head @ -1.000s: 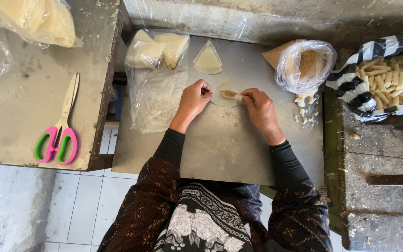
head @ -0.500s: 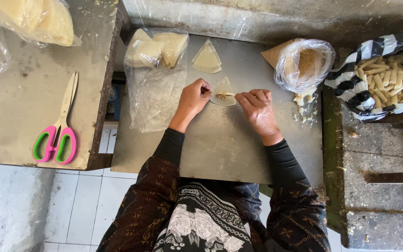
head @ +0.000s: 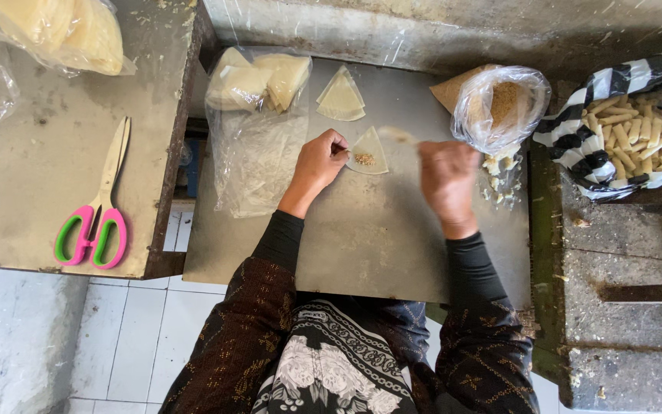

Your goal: The person portions a filling onto small pieces of dough using a wooden spoon and then rolls each piece into a cylindrical shape by hand.

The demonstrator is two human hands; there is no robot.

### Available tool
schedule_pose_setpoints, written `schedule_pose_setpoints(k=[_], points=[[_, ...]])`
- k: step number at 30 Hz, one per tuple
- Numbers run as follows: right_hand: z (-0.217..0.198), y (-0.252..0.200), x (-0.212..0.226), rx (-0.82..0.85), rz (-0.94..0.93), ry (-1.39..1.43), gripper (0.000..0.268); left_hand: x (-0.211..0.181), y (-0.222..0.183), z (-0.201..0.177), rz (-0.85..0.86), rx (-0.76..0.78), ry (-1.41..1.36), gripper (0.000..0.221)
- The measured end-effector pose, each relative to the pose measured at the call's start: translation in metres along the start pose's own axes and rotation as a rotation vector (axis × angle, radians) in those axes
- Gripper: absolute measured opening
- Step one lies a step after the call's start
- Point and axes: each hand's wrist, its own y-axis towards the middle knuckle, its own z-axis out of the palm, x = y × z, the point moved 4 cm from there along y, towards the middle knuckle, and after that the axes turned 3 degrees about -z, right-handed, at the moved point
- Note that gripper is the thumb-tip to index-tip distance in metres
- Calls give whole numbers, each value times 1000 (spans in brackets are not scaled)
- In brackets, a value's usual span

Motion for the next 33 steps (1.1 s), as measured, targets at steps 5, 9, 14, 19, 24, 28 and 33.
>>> schedule_pose_setpoints(k=[5, 9, 14, 19, 24, 28, 33], points=[[-28, -33, -92, -264, 255, -114, 5, -3, 0, 1, -11, 33, 23, 16], [-35, -55, -127, -200, 549, -256, 8, -5, 0, 0, -17, 18, 15, 14], [-33, -29, -102, -151, 386, -491, 26, -7, 0, 1, 7, -20, 0, 15], [-31, 6, -41, 28, 152, 173, 24, -6, -2, 3, -4, 7, -53, 15], [-11, 22, 30, 363, 25, 326, 24, -10, -2, 4, 54, 32, 6, 14], [-1, 26, 41, 358, 52, 248, 14, -17, -5, 3, 82, 80, -5, 15], [11, 21, 40, 330, 10, 223, 13, -28, -9, 3, 100, 96, 24, 16]])
